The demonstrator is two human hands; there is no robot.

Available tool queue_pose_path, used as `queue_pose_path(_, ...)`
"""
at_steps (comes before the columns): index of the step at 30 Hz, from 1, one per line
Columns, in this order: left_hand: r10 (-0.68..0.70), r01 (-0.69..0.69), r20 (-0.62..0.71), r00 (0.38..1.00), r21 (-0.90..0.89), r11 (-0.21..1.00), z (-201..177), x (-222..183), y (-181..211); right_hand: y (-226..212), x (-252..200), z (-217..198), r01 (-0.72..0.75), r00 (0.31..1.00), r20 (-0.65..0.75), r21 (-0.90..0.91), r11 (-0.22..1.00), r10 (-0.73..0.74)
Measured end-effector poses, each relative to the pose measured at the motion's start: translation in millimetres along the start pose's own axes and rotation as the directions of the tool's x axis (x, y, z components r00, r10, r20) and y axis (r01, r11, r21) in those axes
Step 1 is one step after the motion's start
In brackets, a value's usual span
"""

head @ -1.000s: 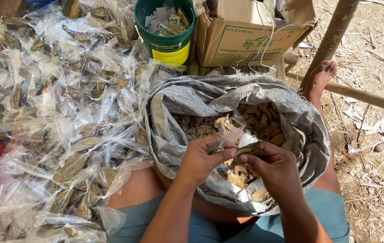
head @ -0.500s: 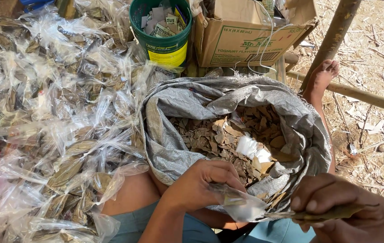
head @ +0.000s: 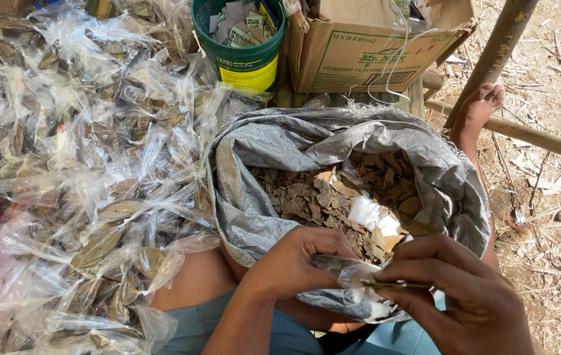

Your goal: The person places dried leaves into small plastic bags by hand, taking the leaves from a large sack and putting them into individual clear packets.

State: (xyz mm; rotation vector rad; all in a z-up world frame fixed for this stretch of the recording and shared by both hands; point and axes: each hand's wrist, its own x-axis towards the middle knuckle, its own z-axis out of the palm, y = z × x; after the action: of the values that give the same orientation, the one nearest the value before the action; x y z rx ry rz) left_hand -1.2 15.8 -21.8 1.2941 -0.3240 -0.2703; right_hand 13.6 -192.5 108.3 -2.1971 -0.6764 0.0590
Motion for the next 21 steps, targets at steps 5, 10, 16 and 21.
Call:
queue_pose_path(5,-0.129,0.126,-0.039,0.991,-0.073,0.989,-1,3,10,-12,5,-10,-0.387,0.922,-0.031,0.019,0.922,0.387)
queue_pose_path(10,-0.139,0.137,-0.015,0.990,-0.057,0.989,-2,5,7,-28,3,-6,-0.523,0.828,-0.188,0.081,0.848,0.529)
queue_pose_path(16,-0.234,0.234,-0.007,0.972,-0.028,0.972,4,6,13,-30,1,-4,-0.172,0.979,-0.141,-0.172,0.970,0.148)
queue_pose_path(21,-0.164,0.166,0.024,0.986,-0.092,0.982,5,7,8,-25,8,0,-0.039,0.984,-0.177,-0.045,0.998,0.030)
